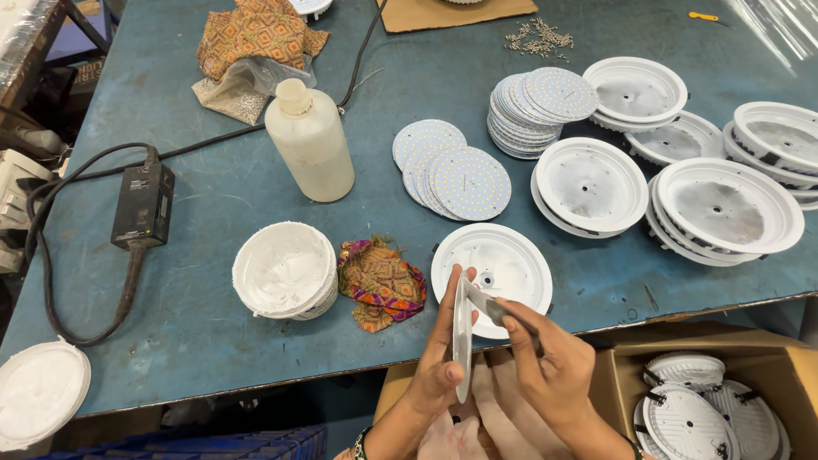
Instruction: The person repeatedly scoops white paste from a container and spreads it onto circular LED modules using a small spatula. They handle each module one at a time, applying the compound to the center and edges, then placing the treated modules into a cardboard box.
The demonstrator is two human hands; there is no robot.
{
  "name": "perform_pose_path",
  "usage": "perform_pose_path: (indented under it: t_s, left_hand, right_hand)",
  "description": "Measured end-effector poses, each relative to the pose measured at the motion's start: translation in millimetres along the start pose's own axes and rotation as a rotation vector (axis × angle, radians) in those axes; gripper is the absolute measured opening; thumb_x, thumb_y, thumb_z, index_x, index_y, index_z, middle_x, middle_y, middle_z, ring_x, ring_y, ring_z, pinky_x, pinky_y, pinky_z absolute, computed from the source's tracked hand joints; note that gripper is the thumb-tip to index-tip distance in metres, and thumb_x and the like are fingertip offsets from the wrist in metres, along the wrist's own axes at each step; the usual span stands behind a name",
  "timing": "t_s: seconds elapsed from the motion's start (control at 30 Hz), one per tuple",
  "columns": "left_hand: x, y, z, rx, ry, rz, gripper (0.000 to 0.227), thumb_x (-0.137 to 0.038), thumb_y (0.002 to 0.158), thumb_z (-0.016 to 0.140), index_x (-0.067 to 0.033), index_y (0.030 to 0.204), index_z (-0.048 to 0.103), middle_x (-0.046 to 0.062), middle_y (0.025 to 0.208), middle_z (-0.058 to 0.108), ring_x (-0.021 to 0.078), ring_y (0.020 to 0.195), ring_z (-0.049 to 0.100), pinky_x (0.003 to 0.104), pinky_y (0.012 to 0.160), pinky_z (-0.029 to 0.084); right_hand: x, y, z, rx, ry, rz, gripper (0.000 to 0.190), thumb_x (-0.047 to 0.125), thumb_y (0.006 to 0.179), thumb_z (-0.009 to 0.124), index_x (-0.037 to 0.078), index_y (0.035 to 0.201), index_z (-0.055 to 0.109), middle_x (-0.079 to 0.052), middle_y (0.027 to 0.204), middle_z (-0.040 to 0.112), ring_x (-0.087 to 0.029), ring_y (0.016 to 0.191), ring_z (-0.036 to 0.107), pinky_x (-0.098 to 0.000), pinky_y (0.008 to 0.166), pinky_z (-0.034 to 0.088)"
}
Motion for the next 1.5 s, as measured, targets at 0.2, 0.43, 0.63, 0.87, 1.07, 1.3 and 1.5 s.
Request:
perform_pose_path:
  t_s: [0.2,0.43,0.63,0.87,1.07,1.3,1.5]
  left_hand:
    - [4,2,0,-0.036,-0.052,0.005,0.149,-0.089,0.055,0.076,-0.0196,0.166,0.005,0.014,0.177,0.008,0.0309,0.164,0.01,0.049,0.131,0.008]
    - [3,3,-2,-0.079,-0.185,-0.07,0.148,-0.086,0.052,0.08,-0.027,0.165,0.005,0.01,0.173,0.01,0.0294,0.16,0.009,0.048,0.127,0.014]
    - [1,1,-1,-0.102,-0.245,-0.095,0.146,-0.088,0.052,0.077,-0.0283,0.165,0.007,0.008,0.17,0.017,0.0259,0.155,0.016,0.042,0.122,0.017]
    - [4,1,-7,-0.159,-0.29,-0.122,0.14,-0.09,0.052,0.074,-0.0338,0.164,0.01,0.001,0.165,0.025,0.0179,0.146,0.027,0.039,0.119,0.021]
    - [13,3,-15,-0.185,-0.326,-0.108,0.129,-0.086,0.06,0.072,-0.037,0.164,0.012,-0.004,0.16,0.03,0.0148,0.14,0.031,0.037,0.116,0.026]
    - [17,3,-22,-0.248,-0.35,-0.13,0.117,-0.088,0.067,0.061,-0.0388,0.164,0.017,0.0,0.156,0.036,0.0169,0.133,0.039,0.037,0.106,0.038]
    - [11,-1,-20,-0.235,-0.501,-0.208,0.107,-0.087,0.069,0.057,-0.0439,0.161,0.024,0.001,0.153,0.041,0.0182,0.13,0.045,0.038,0.103,0.044]
  right_hand:
    - [13,-2,2,0.056,0.012,-0.022,0.021,0.006,0.093,0.07,0.001,0.113,0.073,-0.01,0.096,0.08,-0.014,0.072,0.076,-0.0241,0.063,0.056]
    - [35,-1,2,0.11,0.016,-0.204,0.027,-0.005,0.089,0.068,-0.001,0.116,0.071,-0.012,0.108,0.078,-0.021,0.083,0.079,-0.0271,0.073,0.06]
    - [36,-3,5,0.149,0.052,-0.363,0.031,-0.009,0.088,0.067,-0.004,0.118,0.065,-0.017,0.115,0.076,-0.029,0.099,0.08,-0.0321,0.083,0.064]
    - [37,-11,7,0.148,0.042,-0.398,0.031,-0.008,0.087,0.069,-0.004,0.117,0.065,-0.017,0.115,0.075,-0.03,0.1,0.079,-0.0334,0.084,0.064]
    - [40,-15,6,0.197,0.063,-0.343,0.029,-0.008,0.086,0.069,-0.005,0.115,0.066,-0.019,0.113,0.077,-0.029,0.098,0.08,-0.0326,0.082,0.064]
    - [44,-20,8,0.241,0.153,-0.367,0.027,-0.008,0.088,0.069,-0.006,0.115,0.066,-0.021,0.115,0.076,-0.029,0.098,0.081,-0.0328,0.083,0.065]
    - [39,-18,2,0.331,0.184,-0.534,0.026,-0.007,0.087,0.072,-0.004,0.112,0.064,-0.022,0.116,0.074,-0.033,0.106,0.078,-0.0371,0.088,0.065]
Point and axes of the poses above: each hand's wrist, its own y-axis towards the middle knuckle, its own z-axis out of the palm, x = y × z, the point moved 3 cm from there along y, towards the middle knuckle
